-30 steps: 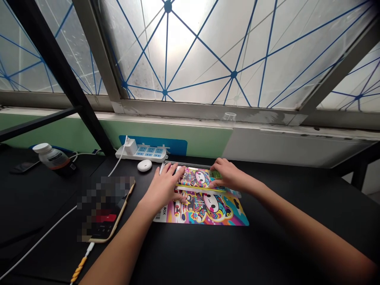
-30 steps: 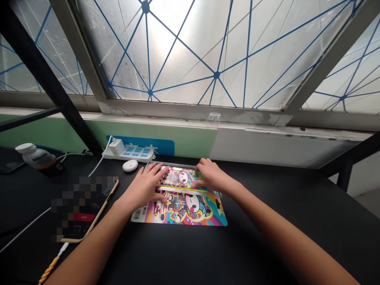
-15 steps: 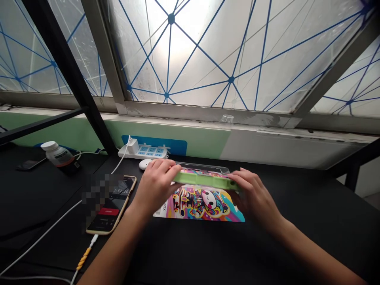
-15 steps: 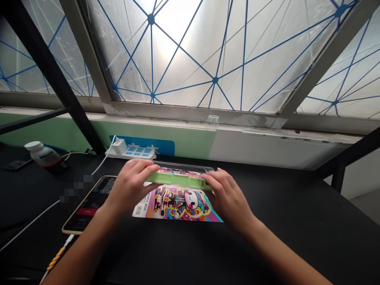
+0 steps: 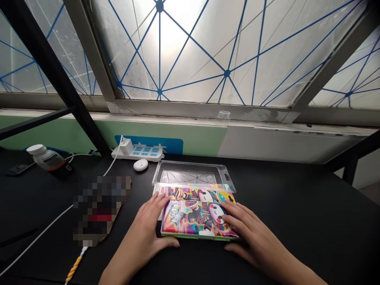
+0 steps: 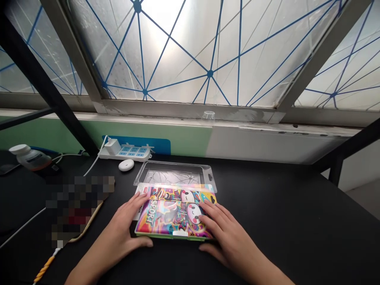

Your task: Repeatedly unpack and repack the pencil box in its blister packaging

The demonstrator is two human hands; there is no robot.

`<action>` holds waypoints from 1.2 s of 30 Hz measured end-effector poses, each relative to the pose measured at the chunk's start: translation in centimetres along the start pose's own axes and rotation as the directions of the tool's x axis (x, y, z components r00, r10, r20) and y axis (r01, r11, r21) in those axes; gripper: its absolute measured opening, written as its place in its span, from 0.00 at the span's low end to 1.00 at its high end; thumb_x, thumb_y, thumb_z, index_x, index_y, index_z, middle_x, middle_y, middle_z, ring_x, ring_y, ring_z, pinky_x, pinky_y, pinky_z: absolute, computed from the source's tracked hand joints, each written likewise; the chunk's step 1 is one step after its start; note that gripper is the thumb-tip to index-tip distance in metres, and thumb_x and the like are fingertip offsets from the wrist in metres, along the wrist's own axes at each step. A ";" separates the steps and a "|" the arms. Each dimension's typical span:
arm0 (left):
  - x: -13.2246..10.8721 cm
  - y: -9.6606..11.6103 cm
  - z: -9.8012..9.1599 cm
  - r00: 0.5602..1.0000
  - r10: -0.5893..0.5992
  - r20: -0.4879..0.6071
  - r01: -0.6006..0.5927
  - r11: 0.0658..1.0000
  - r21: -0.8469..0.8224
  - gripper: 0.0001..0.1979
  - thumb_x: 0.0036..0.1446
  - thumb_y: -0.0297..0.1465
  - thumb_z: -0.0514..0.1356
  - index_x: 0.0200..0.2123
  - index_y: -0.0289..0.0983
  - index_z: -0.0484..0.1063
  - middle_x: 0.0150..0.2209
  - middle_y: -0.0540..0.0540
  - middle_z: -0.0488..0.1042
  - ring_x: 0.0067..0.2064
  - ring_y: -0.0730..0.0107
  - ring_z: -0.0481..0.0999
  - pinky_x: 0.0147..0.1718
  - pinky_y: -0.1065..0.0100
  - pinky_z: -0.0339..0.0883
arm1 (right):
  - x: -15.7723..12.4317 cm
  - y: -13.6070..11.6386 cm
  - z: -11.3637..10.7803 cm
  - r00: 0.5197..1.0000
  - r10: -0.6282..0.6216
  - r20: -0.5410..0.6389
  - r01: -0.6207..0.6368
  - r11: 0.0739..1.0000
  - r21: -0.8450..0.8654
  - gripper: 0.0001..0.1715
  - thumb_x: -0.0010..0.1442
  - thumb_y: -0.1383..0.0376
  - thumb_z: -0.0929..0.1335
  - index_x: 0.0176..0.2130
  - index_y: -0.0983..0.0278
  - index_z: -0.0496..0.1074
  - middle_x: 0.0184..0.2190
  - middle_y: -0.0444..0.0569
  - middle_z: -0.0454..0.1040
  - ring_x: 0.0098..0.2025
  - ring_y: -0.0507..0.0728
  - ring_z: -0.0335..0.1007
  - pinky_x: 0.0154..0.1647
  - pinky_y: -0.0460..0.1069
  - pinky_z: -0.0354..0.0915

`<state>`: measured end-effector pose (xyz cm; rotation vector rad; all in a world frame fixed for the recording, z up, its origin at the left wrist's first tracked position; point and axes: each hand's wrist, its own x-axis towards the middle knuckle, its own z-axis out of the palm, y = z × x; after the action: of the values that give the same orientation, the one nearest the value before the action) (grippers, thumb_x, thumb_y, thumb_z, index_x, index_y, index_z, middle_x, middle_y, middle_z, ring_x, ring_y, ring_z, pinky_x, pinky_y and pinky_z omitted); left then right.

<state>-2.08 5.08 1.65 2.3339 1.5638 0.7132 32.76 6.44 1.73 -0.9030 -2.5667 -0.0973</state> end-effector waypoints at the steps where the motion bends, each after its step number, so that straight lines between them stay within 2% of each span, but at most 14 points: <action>1: -0.1 -0.1 -0.1 0.999 -0.034 0.008 0.034 0.999 -0.031 0.46 0.47 0.37 0.74 0.66 0.46 0.56 0.65 0.41 0.66 0.66 0.45 0.62 0.60 0.47 0.64 | -0.2 0.2 -0.1 0.999 0.040 0.026 -0.041 0.999 0.026 0.35 0.61 0.54 0.72 0.62 0.63 0.63 0.63 0.62 0.67 0.65 0.66 0.63 0.62 0.62 0.65; 4: -0.2 0.0 -0.2 0.995 -0.095 0.001 0.095 0.991 -0.100 0.41 0.51 0.33 0.71 0.66 0.49 0.58 0.63 0.44 0.68 0.64 0.49 0.65 0.60 0.50 0.64 | -0.6 0.9 -0.5 0.981 0.171 0.096 -0.183 0.973 0.139 0.39 0.61 0.53 0.72 0.65 0.61 0.59 0.65 0.61 0.65 0.65 0.65 0.63 0.59 0.60 0.68; 6: -0.1 0.2 -0.1 0.991 -0.130 -0.003 0.129 0.983 -0.132 0.41 0.52 0.32 0.70 0.66 0.50 0.58 0.61 0.45 0.69 0.63 0.51 0.67 0.60 0.52 0.64 | -0.4 1.4 -1.0 0.959 0.240 0.150 -0.268 0.940 0.211 0.35 0.61 0.54 0.72 0.63 0.58 0.62 0.64 0.59 0.66 0.64 0.65 0.63 0.59 0.59 0.68; 10: 0.0 0.4 0.0 0.981 -0.189 0.037 0.192 0.962 -0.192 0.43 0.53 0.31 0.68 0.68 0.52 0.53 0.59 0.45 0.69 0.61 0.53 0.67 0.59 0.53 0.64 | 1.2 2.3 -2.8 0.932 0.247 0.267 -0.324 0.896 0.304 0.27 0.60 0.51 0.72 0.56 0.54 0.71 0.58 0.53 0.73 0.61 0.67 0.67 0.67 0.66 0.55; 11: 0.0 0.5 0.0 0.980 -0.191 0.052 0.198 0.959 -0.204 0.45 0.53 0.30 0.68 0.69 0.53 0.52 0.59 0.45 0.69 0.61 0.53 0.67 0.60 0.52 0.64 | 1.9 2.5 -3.2 0.922 0.272 0.275 -0.356 0.874 0.332 0.23 0.61 0.51 0.71 0.54 0.55 0.74 0.55 0.51 0.76 0.60 0.67 0.69 0.66 0.66 0.57; 14: -0.2 0.8 -0.2 0.980 -0.177 0.091 0.194 0.954 -0.227 0.50 0.51 0.28 0.69 0.71 0.54 0.46 0.60 0.44 0.66 0.63 0.51 0.64 0.61 0.51 0.62 | 3.8 3.1 -4.0 0.857 0.456 0.239 -0.515 0.764 0.389 0.20 0.66 0.49 0.64 0.41 0.58 0.79 0.41 0.50 0.82 0.47 0.65 0.77 0.48 0.57 0.71; 16: -0.2 1.2 -0.4 0.979 -0.169 0.109 0.191 0.953 -0.237 0.52 0.51 0.28 0.68 0.71 0.54 0.42 0.62 0.44 0.64 0.64 0.50 0.63 0.61 0.50 0.61 | 4.8 3.5 -3.9 0.801 0.578 0.158 -0.589 0.712 0.383 0.22 0.66 0.48 0.65 0.35 0.59 0.78 0.34 0.49 0.81 0.36 0.61 0.77 0.35 0.52 0.71; 18: -0.2 1.5 -0.6 0.978 -0.172 0.117 0.196 0.951 -0.240 0.52 0.52 0.29 0.67 0.71 0.54 0.40 0.63 0.43 0.63 0.64 0.49 0.61 0.61 0.48 0.61 | 5.2 4.0 -3.5 0.779 0.626 0.044 -0.599 0.721 0.349 0.20 0.63 0.48 0.67 0.34 0.60 0.78 0.31 0.47 0.80 0.30 0.58 0.74 0.29 0.50 0.68; 20: -0.2 1.6 -0.8 0.977 -0.174 0.121 0.199 0.950 -0.240 0.53 0.53 0.30 0.67 0.72 0.54 0.37 0.63 0.42 0.63 0.65 0.48 0.61 0.61 0.46 0.61 | 5.0 4.2 -3.2 0.800 0.596 -0.070 -0.552 0.776 0.305 0.17 0.63 0.50 0.68 0.35 0.59 0.77 0.31 0.47 0.79 0.30 0.58 0.74 0.28 0.50 0.68; 22: -0.3 1.5 -0.8 0.978 -0.171 0.121 0.196 0.952 -0.237 0.53 0.54 0.32 0.67 0.72 0.53 0.36 0.63 0.41 0.64 0.65 0.46 0.60 0.60 0.44 0.61 | 4.2 4.1 -3.2 0.865 0.486 -0.123 -0.443 0.856 0.266 0.13 0.65 0.54 0.67 0.38 0.58 0.77 0.33 0.48 0.80 0.33 0.58 0.75 0.32 0.51 0.70; 25: -0.3 1.1 -0.6 0.980 -0.169 0.103 0.188 0.958 -0.215 0.46 0.57 0.38 0.66 0.71 0.51 0.44 0.62 0.40 0.65 0.63 0.45 0.62 0.59 0.43 0.62 | 2.4 3.1 -3.8 0.969 0.244 -0.047 -0.230 0.952 0.202 0.10 0.67 0.61 0.67 0.47 0.56 0.76 0.41 0.49 0.81 0.41 0.59 0.77 0.42 0.53 0.73; 28: -0.2 0.7 -0.4 0.983 -0.158 0.090 0.171 0.970 -0.172 0.33 0.60 0.43 0.63 0.66 0.47 0.59 0.59 0.39 0.68 0.61 0.45 0.65 0.58 0.42 0.63 | 0.5 1.7 -4.0 0.994 0.095 0.050 -0.100 0.989 0.111 0.25 0.62 0.56 0.71 0.58 0.56 0.71 0.50 0.52 0.79 0.50 0.62 0.76 0.49 0.55 0.73; 31: 0.0 0.7 -0.4 0.987 -0.139 0.077 0.149 0.979 -0.137 0.28 0.62 0.46 0.60 0.62 0.45 0.64 0.57 0.40 0.71 0.59 0.46 0.67 0.57 0.44 0.64 | -0.9 0.8 -3.5 0.993 0.112 0.029 -0.114 0.992 0.061 0.36 0.60 0.54 0.73 0.63 0.58 0.64 0.56 0.55 0.75 0.54 0.63 0.73 0.51 0.55 0.73; 36: 0.4 0.7 -0.2 0.995 -0.093 0.040 0.096 0.992 -0.081 0.25 0.61 0.48 0.60 0.57 0.45 0.69 0.61 0.41 0.68 0.61 0.45 0.65 0.59 0.42 0.60 | -0.6 1.1 -2.3 0.938 0.343 -0.042 -0.330 0.925 0.190 0.24 0.66 0.61 0.67 0.60 0.57 0.65 0.52 0.52 0.76 0.51 0.60 0.74 0.48 0.53 0.73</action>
<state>-1.49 5.17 2.27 2.1860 1.5867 0.6960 34.66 6.46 3.55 -1.2271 -2.2694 0.1957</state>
